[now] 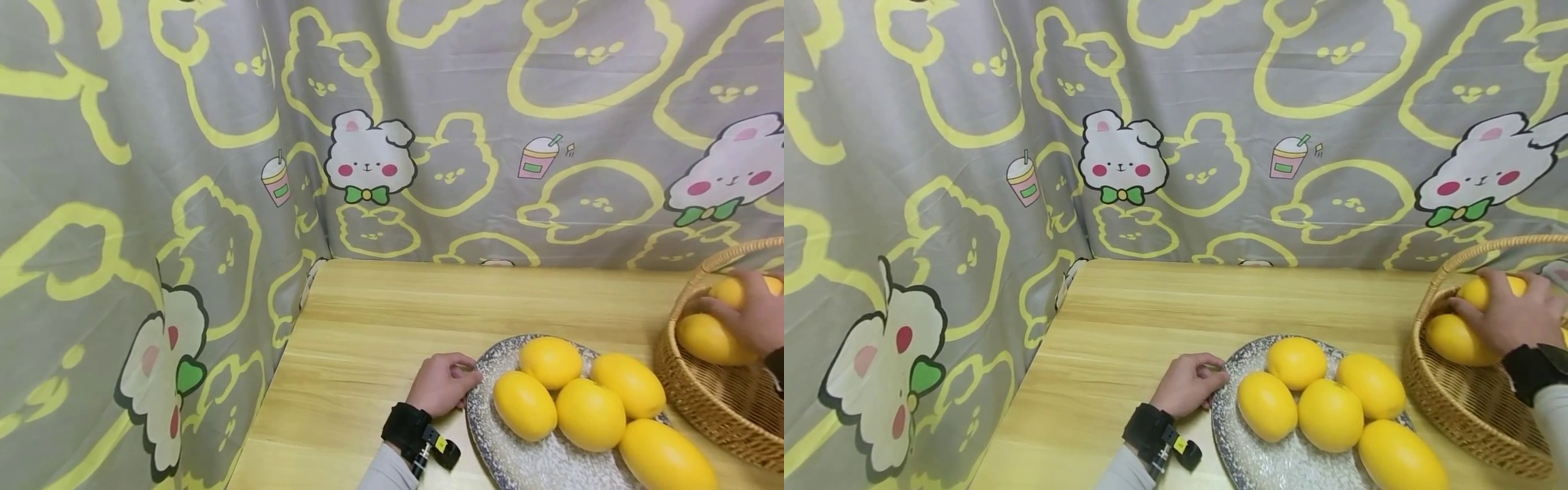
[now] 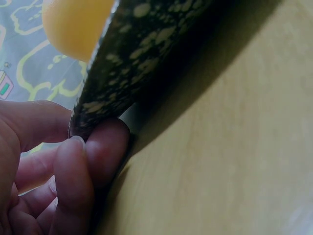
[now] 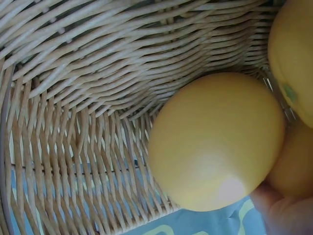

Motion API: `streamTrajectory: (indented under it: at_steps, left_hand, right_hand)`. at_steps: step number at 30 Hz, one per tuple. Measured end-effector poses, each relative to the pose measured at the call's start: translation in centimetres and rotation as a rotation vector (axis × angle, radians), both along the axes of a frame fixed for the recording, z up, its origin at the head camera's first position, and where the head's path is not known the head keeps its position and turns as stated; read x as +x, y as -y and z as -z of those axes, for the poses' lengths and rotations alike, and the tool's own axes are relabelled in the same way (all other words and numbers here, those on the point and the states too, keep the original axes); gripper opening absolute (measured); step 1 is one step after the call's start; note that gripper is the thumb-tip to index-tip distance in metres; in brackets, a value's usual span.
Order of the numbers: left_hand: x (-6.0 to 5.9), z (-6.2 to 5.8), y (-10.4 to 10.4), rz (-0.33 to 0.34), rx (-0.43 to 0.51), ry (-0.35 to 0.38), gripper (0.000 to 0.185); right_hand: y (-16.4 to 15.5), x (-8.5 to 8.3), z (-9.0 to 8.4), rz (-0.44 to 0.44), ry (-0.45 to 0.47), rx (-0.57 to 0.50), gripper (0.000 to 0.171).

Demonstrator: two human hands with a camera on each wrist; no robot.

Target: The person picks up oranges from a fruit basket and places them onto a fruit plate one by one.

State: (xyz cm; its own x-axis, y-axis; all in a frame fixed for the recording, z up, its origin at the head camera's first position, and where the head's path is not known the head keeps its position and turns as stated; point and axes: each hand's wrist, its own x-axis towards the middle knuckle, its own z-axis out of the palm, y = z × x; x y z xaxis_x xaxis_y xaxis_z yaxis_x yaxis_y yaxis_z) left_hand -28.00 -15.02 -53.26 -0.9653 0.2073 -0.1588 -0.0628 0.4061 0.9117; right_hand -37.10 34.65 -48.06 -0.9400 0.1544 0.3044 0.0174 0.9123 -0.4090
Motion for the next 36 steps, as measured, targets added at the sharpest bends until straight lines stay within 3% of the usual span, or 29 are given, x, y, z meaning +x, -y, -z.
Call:
streamTrajectory:
  at_steps: [11,36]
  left_hand:
    - [0.0,0.0,0.0,0.011,0.006,-0.009,0.031]
    - [0.1,0.0,0.0,0.014,0.017,-0.011,0.031]
  right_hand:
    - [0.8,1.0,-1.4,0.108,0.114,0.047,0.074]
    - [1.1,2.0,-1.8,0.116,0.159,0.094,0.086]
